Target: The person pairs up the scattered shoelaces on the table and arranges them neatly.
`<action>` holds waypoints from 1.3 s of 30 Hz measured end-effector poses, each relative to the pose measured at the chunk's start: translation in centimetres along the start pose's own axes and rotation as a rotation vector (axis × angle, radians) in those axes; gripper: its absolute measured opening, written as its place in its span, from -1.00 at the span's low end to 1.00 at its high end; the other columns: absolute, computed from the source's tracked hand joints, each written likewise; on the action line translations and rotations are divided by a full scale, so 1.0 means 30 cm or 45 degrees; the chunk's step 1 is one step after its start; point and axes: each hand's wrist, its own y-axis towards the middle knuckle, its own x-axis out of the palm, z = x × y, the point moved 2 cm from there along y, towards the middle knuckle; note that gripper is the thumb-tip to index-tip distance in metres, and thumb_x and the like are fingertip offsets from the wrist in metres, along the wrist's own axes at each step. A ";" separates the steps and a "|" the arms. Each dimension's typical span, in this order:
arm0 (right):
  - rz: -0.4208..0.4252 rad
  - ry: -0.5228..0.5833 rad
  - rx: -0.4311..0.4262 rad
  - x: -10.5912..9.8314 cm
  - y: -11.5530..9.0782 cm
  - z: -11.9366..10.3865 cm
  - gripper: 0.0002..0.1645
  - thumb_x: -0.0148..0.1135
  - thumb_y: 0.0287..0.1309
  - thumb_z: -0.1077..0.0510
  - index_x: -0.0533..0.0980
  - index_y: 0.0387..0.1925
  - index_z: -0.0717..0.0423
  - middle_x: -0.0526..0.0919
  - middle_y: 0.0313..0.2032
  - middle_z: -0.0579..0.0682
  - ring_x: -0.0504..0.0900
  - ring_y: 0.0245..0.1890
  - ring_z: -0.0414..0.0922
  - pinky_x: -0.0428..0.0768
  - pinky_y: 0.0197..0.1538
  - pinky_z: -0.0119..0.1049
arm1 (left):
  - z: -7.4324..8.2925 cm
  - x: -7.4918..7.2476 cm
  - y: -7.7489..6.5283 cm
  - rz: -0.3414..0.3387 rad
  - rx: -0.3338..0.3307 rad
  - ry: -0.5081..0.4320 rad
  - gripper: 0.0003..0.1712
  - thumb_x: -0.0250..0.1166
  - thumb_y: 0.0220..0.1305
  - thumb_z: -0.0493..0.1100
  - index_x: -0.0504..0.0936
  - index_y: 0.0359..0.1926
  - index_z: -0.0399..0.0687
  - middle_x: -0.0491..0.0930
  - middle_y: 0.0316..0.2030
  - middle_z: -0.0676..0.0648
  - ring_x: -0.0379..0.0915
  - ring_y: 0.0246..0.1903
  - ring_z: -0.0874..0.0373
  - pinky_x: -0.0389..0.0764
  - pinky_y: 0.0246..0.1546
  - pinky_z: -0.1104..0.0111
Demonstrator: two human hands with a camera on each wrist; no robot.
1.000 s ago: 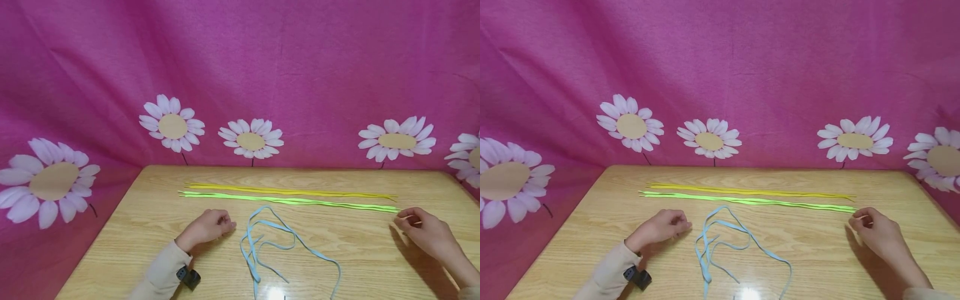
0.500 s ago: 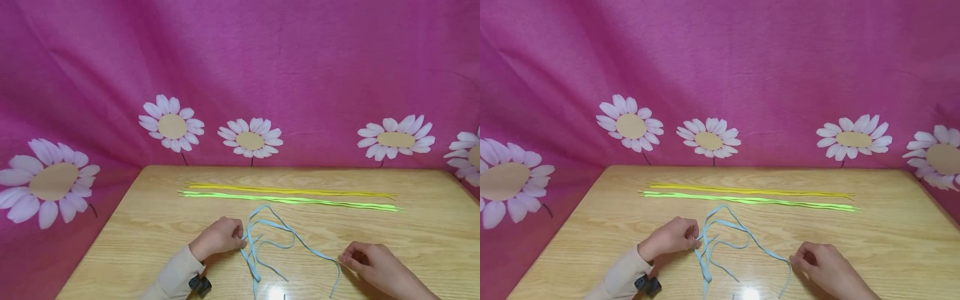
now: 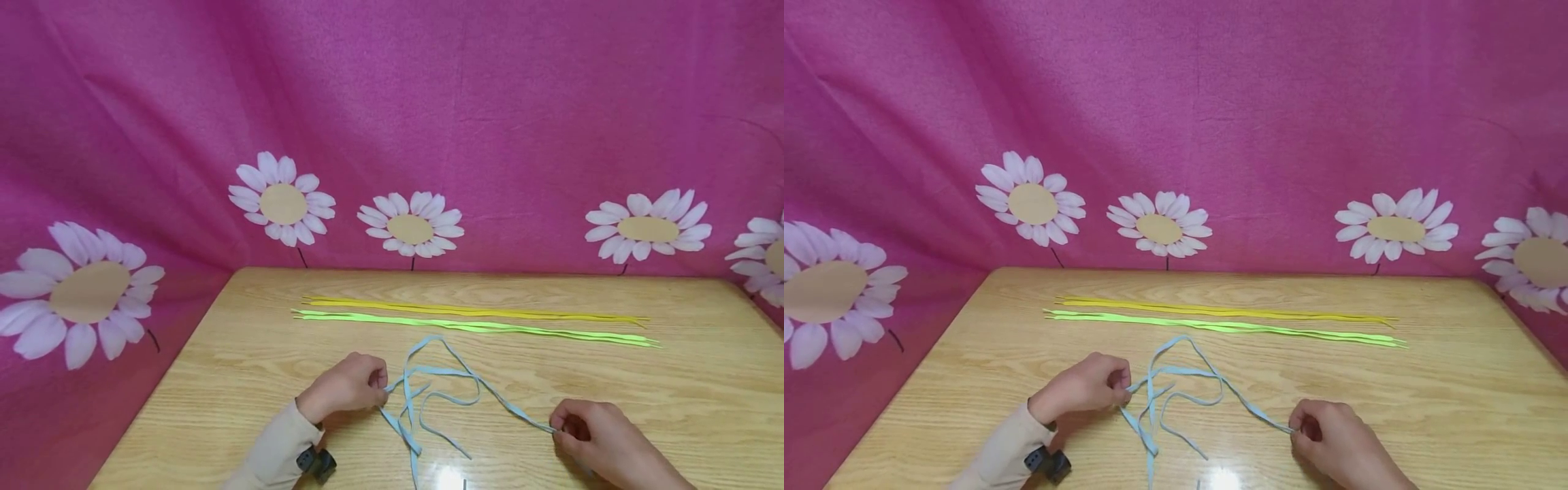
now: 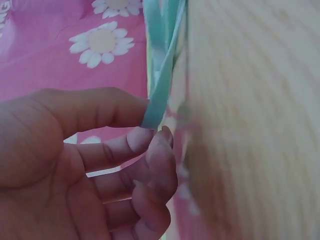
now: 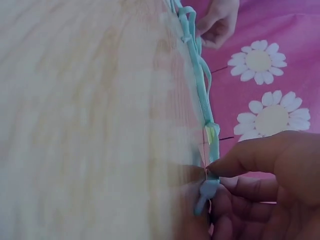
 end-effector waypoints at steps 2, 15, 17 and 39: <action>0.017 0.017 -0.012 -0.010 -0.003 0.009 -0.90 0.30 0.13 0.27 0.52 -0.37 0.05 0.46 -0.54 -0.25 0.33 -0.54 -0.40 0.37 -0.50 -0.43 | -0.013 -0.018 -0.012 0.012 -0.012 -0.021 -0.82 0.32 0.16 -0.29 0.49 -0.49 -0.07 0.35 -0.62 0.08 0.22 -0.59 0.22 0.26 -0.52 0.41; 0.317 0.048 0.094 -0.094 -0.053 0.068 -0.88 0.24 0.22 0.31 0.49 -0.33 0.04 0.56 -0.51 -0.25 0.47 -0.53 -0.34 0.39 -0.54 -0.40 | -0.067 -0.104 -0.099 0.135 -0.110 -0.022 -0.82 0.32 0.20 -0.30 0.44 -0.41 -0.13 0.38 -0.57 0.03 0.22 -0.58 0.20 0.28 -0.52 0.39; 0.335 0.067 0.096 -0.097 -0.054 0.068 -0.89 0.21 0.25 0.30 0.49 -0.33 0.04 0.58 -0.50 -0.25 0.48 -0.54 -0.34 0.39 -0.55 -0.39 | -0.040 -0.081 -0.101 0.180 -0.138 0.063 -0.78 0.35 0.18 -0.29 0.41 -0.41 -0.12 0.38 -0.57 0.02 0.23 -0.57 0.19 0.28 -0.53 0.38; 0.270 -0.025 0.090 -0.097 -0.089 0.106 -0.87 0.28 0.17 0.32 0.52 -0.30 0.06 0.54 -0.52 -0.32 0.35 -0.54 -0.38 0.31 -0.52 -0.42 | 0.087 0.089 -0.153 -0.125 -0.180 0.309 -0.62 0.29 0.12 -0.31 0.35 -0.72 -0.02 0.21 -0.74 0.10 0.09 -0.72 0.27 0.16 -0.68 0.45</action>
